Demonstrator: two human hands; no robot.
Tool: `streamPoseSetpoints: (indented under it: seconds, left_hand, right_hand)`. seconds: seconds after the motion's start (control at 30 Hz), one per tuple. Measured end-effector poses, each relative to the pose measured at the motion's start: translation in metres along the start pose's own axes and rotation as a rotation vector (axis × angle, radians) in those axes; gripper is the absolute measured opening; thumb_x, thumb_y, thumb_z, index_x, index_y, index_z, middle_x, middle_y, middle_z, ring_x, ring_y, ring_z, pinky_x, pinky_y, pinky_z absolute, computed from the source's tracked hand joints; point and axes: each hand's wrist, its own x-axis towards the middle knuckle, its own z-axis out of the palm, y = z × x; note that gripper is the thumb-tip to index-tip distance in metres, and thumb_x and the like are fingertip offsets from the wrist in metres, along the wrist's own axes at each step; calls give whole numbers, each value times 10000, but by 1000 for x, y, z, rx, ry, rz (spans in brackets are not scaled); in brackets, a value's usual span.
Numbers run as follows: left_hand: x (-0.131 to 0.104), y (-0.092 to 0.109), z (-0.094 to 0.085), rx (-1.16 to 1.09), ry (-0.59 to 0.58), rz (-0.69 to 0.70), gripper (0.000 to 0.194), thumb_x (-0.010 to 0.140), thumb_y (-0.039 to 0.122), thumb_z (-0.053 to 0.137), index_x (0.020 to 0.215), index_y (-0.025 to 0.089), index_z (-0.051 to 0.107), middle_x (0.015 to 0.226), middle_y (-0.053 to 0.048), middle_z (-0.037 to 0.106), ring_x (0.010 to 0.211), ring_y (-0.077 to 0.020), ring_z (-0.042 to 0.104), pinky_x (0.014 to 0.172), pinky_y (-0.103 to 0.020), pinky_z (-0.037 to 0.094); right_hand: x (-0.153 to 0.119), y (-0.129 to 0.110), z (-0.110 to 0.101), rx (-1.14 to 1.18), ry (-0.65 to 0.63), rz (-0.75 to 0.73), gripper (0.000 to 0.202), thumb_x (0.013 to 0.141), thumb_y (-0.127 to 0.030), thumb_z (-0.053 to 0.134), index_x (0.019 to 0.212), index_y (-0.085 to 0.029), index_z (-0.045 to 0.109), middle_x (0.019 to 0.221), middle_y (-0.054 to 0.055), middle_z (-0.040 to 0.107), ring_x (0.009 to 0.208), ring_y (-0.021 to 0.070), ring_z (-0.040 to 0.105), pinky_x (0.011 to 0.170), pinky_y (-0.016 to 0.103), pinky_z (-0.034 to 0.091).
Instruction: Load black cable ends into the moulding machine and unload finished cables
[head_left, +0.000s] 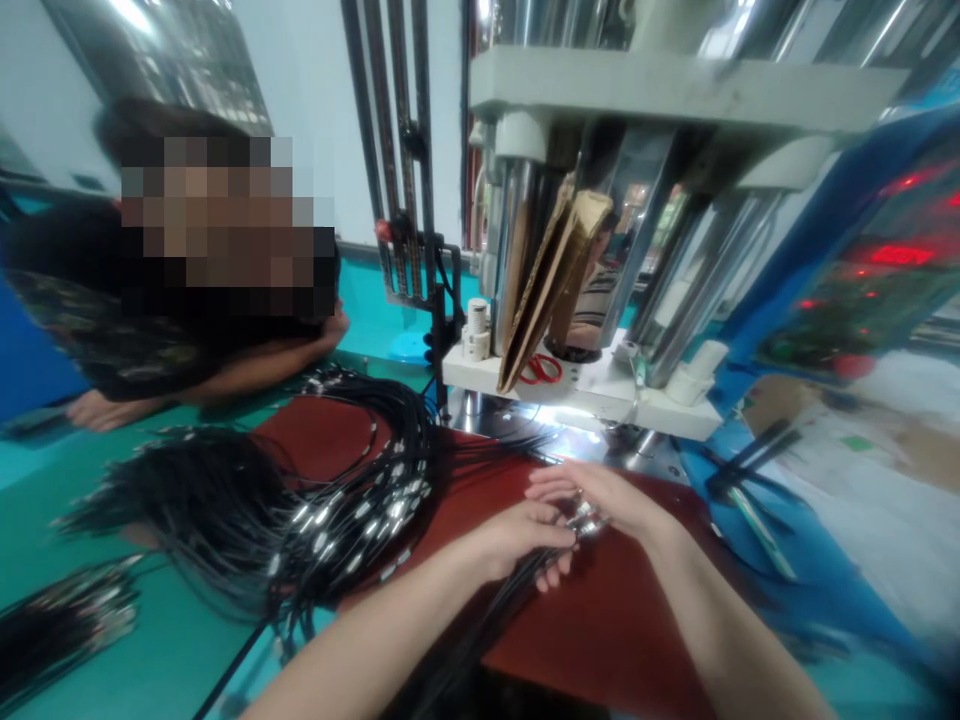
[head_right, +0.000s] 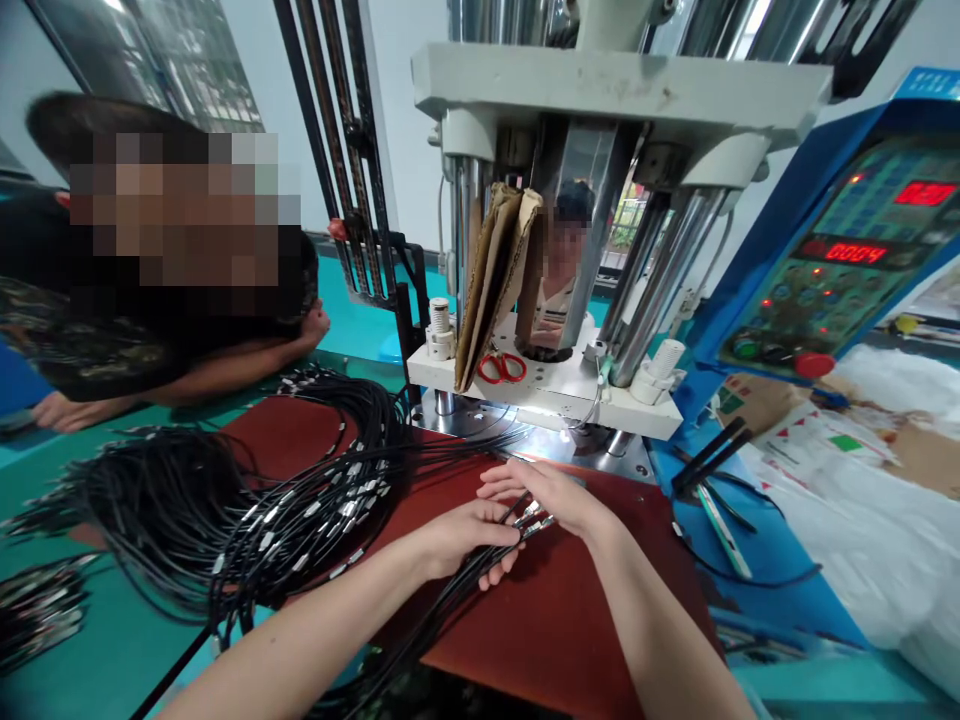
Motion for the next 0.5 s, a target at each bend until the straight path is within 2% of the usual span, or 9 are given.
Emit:
streamPoseSetpoints:
  seconds: [0.07, 0.13, 0.2, 0.23, 0.3, 0.37, 0.43, 0.5]
  left_hand:
    - [2, 0, 0, 16, -1, 7, 268, 637, 335, 630, 706, 94, 539, 585, -27, 574, 421, -88, 527, 381, -179, 411]
    - [2, 0, 0, 42, 65, 39, 256, 632, 329, 624, 698, 102, 524, 571, -25, 576, 396, -89, 519, 366, -181, 405]
    - [2, 1, 1, 52, 150, 68, 256, 623, 335, 620, 679, 116, 498, 558, -19, 574, 375, -90, 507, 351, -184, 395]
    - [2, 1, 2, 51, 173, 70, 262, 616, 340, 620, 671, 121, 488, 554, -19, 574, 371, -91, 504, 346, -185, 390]
    - [3, 0, 4, 49, 170, 58, 279, 603, 356, 627, 655, 118, 490, 550, -23, 574, 374, -94, 507, 347, -189, 386]
    - [7, -4, 8, 61, 113, 27, 296, 603, 376, 631, 647, 108, 514, 533, -26, 568, 381, -99, 510, 362, -204, 397]
    - [15, -9, 11, 85, 58, -11, 288, 634, 379, 617, 646, 103, 537, 501, -20, 551, 381, -101, 499, 379, -223, 407]
    - [26, -15, 13, 110, 68, -37, 231, 678, 328, 596, 642, 104, 551, 474, -1, 524, 371, -82, 461, 395, -218, 393]
  right_hand:
    - [0, 3, -2, -127, 133, 1, 422, 842, -480, 384, 971, -144, 605, 955, 88, 647, 853, 182, 606, 780, 313, 448]
    - [0, 5, -6, -302, 310, 7, 387, 808, -485, 432, 795, -144, 614, 725, 40, 634, 654, 154, 586, 606, 260, 442]
    - [-1, 6, -11, -420, 417, 7, 374, 762, -476, 495, 585, -150, 542, 517, -12, 511, 497, 122, 482, 478, 231, 355]
    - [-3, 6, -14, -445, 414, 5, 386, 750, -472, 507, 526, -158, 490, 475, -27, 453, 468, 112, 433, 455, 227, 315]
    - [-6, 4, -18, -519, 345, -16, 400, 748, -460, 498, 486, -170, 412, 474, -40, 390, 478, 101, 382, 460, 223, 279]
    - [-10, 2, -20, -621, 194, -5, 391, 759, -436, 481, 489, -175, 374, 495, -45, 363, 505, 98, 363, 482, 219, 271]
    - [-11, 2, -21, -716, 27, 46, 369, 772, -405, 465, 497, -174, 379, 501, -45, 362, 515, 100, 364, 486, 218, 268]
    - [-10, 6, -21, -762, -76, 97, 347, 780, -394, 443, 515, -171, 426, 510, -31, 410, 526, 112, 401, 486, 219, 286]
